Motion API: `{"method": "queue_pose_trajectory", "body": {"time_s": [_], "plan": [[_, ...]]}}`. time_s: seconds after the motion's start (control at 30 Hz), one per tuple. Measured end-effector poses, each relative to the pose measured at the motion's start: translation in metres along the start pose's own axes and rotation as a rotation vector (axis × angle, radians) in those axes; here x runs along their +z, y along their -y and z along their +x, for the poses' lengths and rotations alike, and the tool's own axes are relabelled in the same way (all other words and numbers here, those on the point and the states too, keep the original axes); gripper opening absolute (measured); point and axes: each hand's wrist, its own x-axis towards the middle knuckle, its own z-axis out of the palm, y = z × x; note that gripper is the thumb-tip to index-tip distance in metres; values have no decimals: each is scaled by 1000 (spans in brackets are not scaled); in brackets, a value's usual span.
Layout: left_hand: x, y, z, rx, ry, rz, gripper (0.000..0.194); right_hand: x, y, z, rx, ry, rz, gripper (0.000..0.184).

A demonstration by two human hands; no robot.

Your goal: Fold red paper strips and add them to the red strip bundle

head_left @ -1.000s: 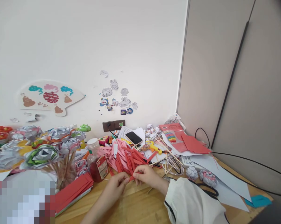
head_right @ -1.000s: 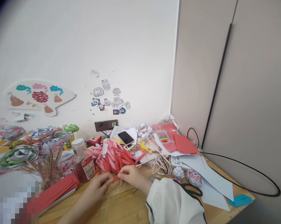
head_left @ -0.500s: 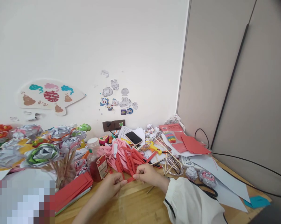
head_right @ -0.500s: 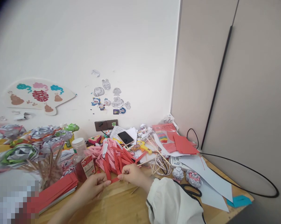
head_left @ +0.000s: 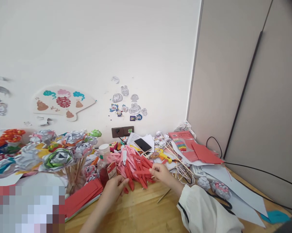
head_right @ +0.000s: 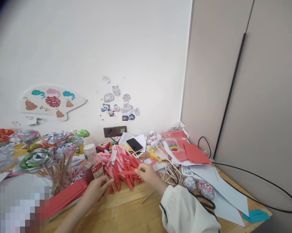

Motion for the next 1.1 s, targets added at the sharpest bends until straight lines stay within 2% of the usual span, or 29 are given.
{"method": "queue_pose_trajectory", "body": {"time_s": [0.07,0.13,0.2,0.3,0.4,0.57,0.7,0.87,1.1], "plan": [[0,2,2,11,-51,72,37,1,4,14,41,-123,-50,45],[1,1,1,16,-48,148,34,5,12,33,74,-217,-132,46],[2,1,0,14,-42,198,29,13,21,52,100,-252,-236,43],[4,1,-1,-14,-56,230,21,27,33,68,135,-226,-413,33],[5,2,0,-37,-68,266,17,39,40,63,171,-174,-593,20],[8,0,-1,-39,-65,305,16,52,43,38,142,-92,-812,34],[9,-2,-3,-47,-67,325,17,61,42,34,80,-54,-927,23],[11,-4,-4,-45,-67,342,18,62,41,34,60,-49,-946,23],[10,-9,-5,-31,-79,329,19,50,52,34,94,-94,-881,25]]}}
